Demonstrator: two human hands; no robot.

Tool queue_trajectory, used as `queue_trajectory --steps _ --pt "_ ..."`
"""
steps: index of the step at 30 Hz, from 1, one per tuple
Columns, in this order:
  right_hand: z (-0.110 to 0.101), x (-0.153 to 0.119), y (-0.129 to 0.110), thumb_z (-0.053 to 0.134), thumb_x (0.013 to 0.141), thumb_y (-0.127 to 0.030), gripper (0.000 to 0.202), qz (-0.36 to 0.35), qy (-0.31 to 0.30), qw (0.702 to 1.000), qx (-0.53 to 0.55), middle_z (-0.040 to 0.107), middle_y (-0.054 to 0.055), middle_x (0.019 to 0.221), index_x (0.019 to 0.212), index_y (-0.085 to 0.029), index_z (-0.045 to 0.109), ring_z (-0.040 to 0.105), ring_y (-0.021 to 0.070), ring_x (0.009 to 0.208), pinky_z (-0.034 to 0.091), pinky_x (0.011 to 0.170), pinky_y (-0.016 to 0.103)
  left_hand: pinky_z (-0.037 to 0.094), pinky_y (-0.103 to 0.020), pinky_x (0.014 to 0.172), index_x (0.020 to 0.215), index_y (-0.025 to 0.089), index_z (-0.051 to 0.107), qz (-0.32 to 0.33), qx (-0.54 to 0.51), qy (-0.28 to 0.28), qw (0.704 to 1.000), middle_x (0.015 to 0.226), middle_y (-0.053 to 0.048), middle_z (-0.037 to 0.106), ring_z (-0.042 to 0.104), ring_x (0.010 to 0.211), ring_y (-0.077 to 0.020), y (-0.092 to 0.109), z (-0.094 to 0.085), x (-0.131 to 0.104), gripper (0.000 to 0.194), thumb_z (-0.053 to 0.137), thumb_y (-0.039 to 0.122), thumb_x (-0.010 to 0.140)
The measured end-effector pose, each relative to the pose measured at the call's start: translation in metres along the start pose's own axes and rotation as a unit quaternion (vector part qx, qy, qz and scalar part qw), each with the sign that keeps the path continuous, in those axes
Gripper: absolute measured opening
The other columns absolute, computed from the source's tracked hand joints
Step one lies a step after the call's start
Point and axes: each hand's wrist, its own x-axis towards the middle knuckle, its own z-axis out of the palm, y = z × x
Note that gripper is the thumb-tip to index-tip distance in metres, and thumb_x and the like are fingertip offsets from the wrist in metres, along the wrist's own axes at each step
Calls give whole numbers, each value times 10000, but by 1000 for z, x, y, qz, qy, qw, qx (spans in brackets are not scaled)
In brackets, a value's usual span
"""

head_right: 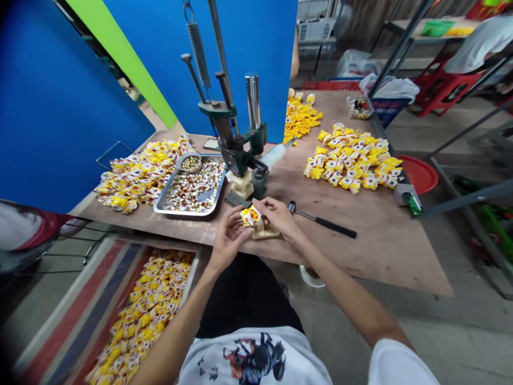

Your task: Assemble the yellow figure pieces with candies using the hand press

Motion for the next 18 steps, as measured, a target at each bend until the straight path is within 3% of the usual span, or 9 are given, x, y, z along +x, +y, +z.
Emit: queue_trajectory --steps 3,6,9,11,15,18 --pt "0 0 2 912 835 -646 494 -78 -28 996 -15 785 38 1054 1088 -243 782 718 194 919 603 816 301 692 -452 1007 1401 297 621 -67 -58 40 995 1304 -117 754 793 1169 -269 4 -4 1 563 839 566 957" --pt "-1 0 9 912 868 -567 466 -123 -59 990 -35 787 58 1183 1193 -262 778 738 237 1088 621 982 371 695 -479 1000 1335 283 638 -83 -58 46 994 1253 -104 786 809 1123 -270 6 -9 3 539 870 552 931" --pt "-5 7 17 892 884 -567 504 -121 -66 989 -48 778 72 1270 1271 -275 759 746 241 1105 632 987 392 694 -433 978 1255 272 669 -41 -18 83 996 1157 -73 792 809 1077 -241 3 -17 11 534 959 458 848" --pt "-14 16 22 868 893 -606 526 -115 -23 991 -59 772 85 1312 1281 -269 754 755 233 1077 638 967 389 685 -390 965 1216 262 677 2 19 128 992 1117 -58 789 809 1024 -213 -2 -24 20 535 990 415 810" --pt "-44 37 25 833 859 -741 595 -93 102 989 -56 798 98 1161 1143 -223 767 739 205 894 638 864 367 668 -404 1008 1246 237 689 76 101 187 974 1167 -80 792 809 1075 -237 -19 -30 47 520 958 433 847" --pt "-61 44 25 867 767 -812 692 -63 128 989 -44 804 93 1072 1102 -213 773 718 204 844 630 784 357 645 -445 1071 1276 227 707 121 146 206 960 1228 -92 766 786 1150 -260 -32 -23 66 462 888 458 920"
